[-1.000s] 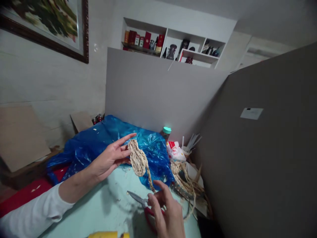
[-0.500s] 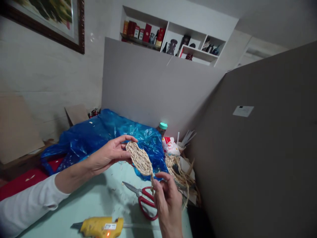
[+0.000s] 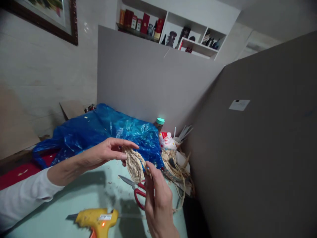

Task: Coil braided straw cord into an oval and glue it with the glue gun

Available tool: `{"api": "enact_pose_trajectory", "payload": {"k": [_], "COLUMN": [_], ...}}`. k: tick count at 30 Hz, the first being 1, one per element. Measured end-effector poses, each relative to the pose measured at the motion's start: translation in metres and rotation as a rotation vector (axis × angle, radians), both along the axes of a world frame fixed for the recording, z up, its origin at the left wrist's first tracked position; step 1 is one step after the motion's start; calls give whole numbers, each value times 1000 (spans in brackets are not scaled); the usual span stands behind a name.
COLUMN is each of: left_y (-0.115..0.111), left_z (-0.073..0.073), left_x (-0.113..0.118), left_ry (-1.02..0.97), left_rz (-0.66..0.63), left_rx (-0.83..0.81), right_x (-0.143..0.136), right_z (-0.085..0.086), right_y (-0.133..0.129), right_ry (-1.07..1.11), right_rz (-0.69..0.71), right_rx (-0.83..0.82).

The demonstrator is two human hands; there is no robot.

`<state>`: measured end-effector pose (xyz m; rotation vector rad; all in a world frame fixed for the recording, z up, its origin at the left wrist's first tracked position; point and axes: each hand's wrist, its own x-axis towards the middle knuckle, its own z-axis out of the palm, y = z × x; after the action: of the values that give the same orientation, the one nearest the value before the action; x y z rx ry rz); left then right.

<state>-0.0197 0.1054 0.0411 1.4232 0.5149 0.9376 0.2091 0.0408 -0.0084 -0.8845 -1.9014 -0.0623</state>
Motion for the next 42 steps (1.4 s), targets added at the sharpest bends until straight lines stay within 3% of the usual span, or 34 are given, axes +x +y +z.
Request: {"api": "enact_pose_trajectory", "payload": {"k": [5,13,19,25,36,42], "left_y": [2,-2,-6,-8,-14,-13], "left_z": [-3,-5,-9,-14,-12,-16], "left_x": [3,9,14,19,19,20], "left_ry": [32,180,229,265,333,319], "left_rz": [36,-15,-69,-139,-214,-234], "left_rx": [-30,46,50,-11,41,-21], "right_x": [9,22,29,37,32,28], "right_z": [13,35,46,53,41,29], "right_y": [-4,-18,-24,-21,-11,0], "right_ry": [-81,-197,-291,-212,38,37], "right_rz": [-37,-72,-41,62,13,-42], "right_rx": [108,191,80,-77,-190,-163]}}
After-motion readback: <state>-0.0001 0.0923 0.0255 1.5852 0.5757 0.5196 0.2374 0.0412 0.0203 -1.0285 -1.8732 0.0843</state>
